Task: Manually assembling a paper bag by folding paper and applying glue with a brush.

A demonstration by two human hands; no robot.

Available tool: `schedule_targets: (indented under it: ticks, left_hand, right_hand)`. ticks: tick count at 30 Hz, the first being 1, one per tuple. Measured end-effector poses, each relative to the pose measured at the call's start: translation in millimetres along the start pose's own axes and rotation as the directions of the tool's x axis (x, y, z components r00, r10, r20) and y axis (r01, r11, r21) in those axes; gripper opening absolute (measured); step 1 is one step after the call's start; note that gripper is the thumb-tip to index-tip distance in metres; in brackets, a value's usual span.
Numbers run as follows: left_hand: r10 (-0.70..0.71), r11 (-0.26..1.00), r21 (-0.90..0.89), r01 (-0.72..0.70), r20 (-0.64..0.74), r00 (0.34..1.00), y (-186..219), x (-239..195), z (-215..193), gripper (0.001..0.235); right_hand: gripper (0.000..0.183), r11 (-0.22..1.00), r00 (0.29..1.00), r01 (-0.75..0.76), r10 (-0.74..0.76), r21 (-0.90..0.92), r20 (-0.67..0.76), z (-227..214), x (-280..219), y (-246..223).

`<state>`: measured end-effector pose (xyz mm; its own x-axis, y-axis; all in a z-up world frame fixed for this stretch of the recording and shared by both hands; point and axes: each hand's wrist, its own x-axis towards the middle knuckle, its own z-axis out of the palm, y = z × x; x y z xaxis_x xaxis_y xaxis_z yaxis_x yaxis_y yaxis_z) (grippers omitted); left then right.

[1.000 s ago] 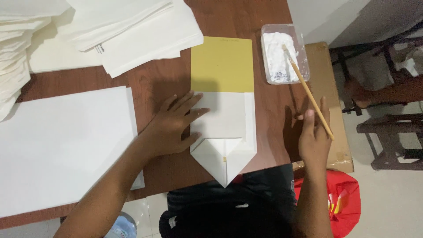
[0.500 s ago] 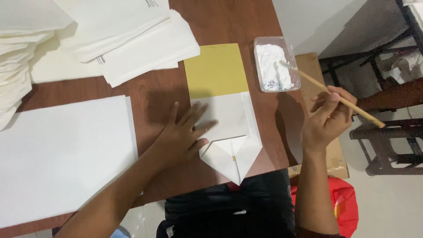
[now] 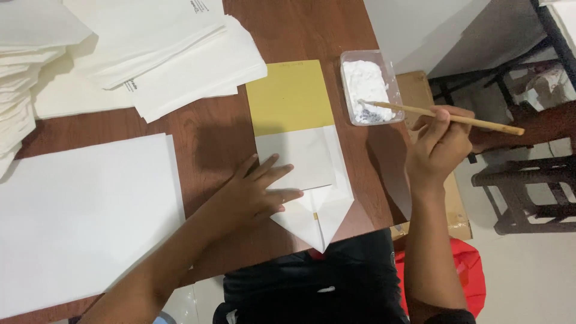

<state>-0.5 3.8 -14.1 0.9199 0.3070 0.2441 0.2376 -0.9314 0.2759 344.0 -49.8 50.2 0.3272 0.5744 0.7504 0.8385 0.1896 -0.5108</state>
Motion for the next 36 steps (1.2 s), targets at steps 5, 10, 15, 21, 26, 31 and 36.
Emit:
schedule_targets:
  ticks: [5, 10, 15, 21, 26, 31, 36]
  left_hand:
    - [-0.010, 0.997, -0.078, 0.012, 0.026, 1.000, 2, 0, -10, 0.034]
    - [-0.051, 0.990, -0.127, 0.058, 0.053, 0.997, 6, -1, -10, 0.054]
    - [-0.106, 0.991, -0.077, 0.111, 0.076, 0.991, 6, 2, -11, 0.052]
    - [-0.103, 0.995, -0.012, 0.103, 0.015, 0.995, 0, -2, -4, 0.050]
    - [-0.096, 0.995, 0.014, 0.097, -0.038, 0.995, -3, -3, -4, 0.049]
    - [-0.107, 0.994, -0.011, 0.106, -0.033, 0.994, -2, -4, -1, 0.047]
    - [-0.123, 0.992, 0.020, 0.124, -0.050, 0.991, 2, -3, 0, 0.049]
  right_hand:
    - [0.033, 0.993, 0.999, -0.032, 0.029, 0.111, 0.024, -4, 3, 0]
    - [0.028, 0.963, 0.977, -0.102, 0.144, 0.250, -0.155, -14, -9, 11]
    - [0.038, 0.857, 0.845, -0.338, 0.458, 0.389, -0.276, -29, -17, 13]
    - [0.041, 0.771, 0.734, -0.494, 0.617, 0.401, -0.283, -39, -16, -9]
    - [0.048, 0.679, 0.632, -0.537, 0.717, 0.501, -0.296, -43, -27, -15]
    - [0.040, 0.636, 0.603, -0.576, 0.755, 0.514, -0.258, -58, -67, -31]
    - [0.026, 0.815, 0.916, -0.357, 0.402, 0.457, -0.001, -83, -126, -46]
